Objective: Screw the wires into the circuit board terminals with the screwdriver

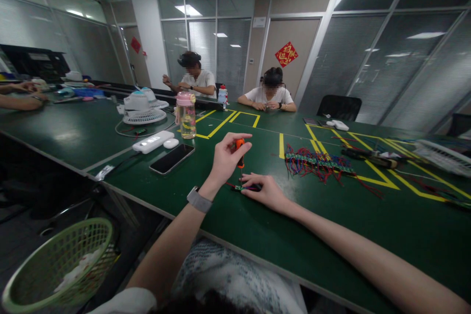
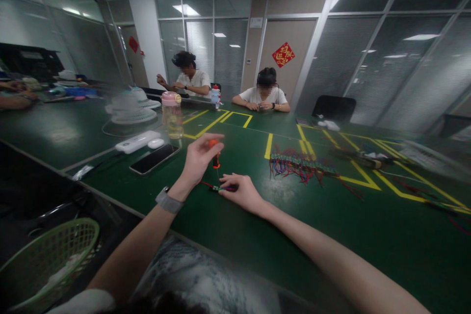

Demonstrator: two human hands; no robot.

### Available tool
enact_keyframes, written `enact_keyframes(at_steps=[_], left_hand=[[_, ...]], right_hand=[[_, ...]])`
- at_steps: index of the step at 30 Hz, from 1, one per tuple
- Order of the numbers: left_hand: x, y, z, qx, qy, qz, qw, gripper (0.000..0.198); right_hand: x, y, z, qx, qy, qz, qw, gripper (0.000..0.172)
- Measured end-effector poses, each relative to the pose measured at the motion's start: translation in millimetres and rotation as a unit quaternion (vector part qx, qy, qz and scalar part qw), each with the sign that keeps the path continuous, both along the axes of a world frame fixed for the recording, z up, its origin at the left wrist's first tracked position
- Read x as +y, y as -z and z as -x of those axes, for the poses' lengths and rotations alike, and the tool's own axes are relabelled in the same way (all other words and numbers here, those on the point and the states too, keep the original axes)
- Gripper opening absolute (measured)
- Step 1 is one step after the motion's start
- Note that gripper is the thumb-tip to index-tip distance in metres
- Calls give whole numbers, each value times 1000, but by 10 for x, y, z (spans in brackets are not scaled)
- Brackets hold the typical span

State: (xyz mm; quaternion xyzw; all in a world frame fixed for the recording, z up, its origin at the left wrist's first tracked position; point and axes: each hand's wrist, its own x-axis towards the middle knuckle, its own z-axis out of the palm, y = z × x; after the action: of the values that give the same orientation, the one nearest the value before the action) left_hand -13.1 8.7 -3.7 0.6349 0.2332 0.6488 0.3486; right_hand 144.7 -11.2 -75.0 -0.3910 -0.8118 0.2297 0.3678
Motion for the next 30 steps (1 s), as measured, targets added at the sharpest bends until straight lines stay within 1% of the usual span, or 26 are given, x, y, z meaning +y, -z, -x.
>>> enact_keyframes(at_steps=[1, 2, 5, 6, 7, 8, 11, 12, 13, 14, 17, 18, 19, 21, 30], left_hand=[[5, 0, 3, 2, -12, -10, 1000, 23], [8, 0, 3, -3, -3, -13, 1000, 21], [-1, -1, -10, -29, 102, 13, 994, 29], [-9, -3, -16, -34, 123, 25, 991, 31], [-17, -5, -20, -32, 125, 31, 991, 32], [-24, -7, -21, -23, 105, 30, 994, 32], [-27, -15, -5, 16, 5, -10, 1000, 26], [-22, -16, 3, 26, -12, -22, 999, 24], [-14, -15, 8, 31, -10, -28, 999, 23], [-5, -14, 10, 28, 10, -24, 999, 25], [12, -1, -3, 4, 117, 26, 993, 34], [12, 3, -11, 0, 144, 44, 989, 37], [8, 6, -20, 0, 158, 57, 986, 38], [-4, 8, -34, 8, 160, 70, 985, 38], [-16, -2, -34, 10, 154, 76, 985, 38]], right_hand=[[2, 2, 1, 1, 0, 1, 1000, 13], [3, 3, 3, 2, -1, 2, 1000, 13], [0, -2, 7, 5, 0, 6, 1000, 12], [-3, -5, 7, 5, 0, 6, 1000, 12], [-7, -9, 8, 4, 1, 7, 1000, 12], [-10, -13, 8, 3, 1, 6, 1000, 12], [-19, -24, 9, 4, -1, 3, 1000, 11], [-21, -28, 10, 5, -1, 3, 1000, 11], [-23, -31, 11, 7, -1, 4, 1000, 10], [-25, -34, 12, 7, -1, 5, 1000, 10], [-29, -38, 15, 5, 1, 8, 1000, 10], [-29, -38, 16, 4, 3, 9, 1000, 10], [-29, -36, 16, 3, 3, 8, 1000, 10], [-27, -32, 16, 3, 4, 7, 1000, 10], [-22, -14, 15, 6, 3, -2, 1000, 10]])
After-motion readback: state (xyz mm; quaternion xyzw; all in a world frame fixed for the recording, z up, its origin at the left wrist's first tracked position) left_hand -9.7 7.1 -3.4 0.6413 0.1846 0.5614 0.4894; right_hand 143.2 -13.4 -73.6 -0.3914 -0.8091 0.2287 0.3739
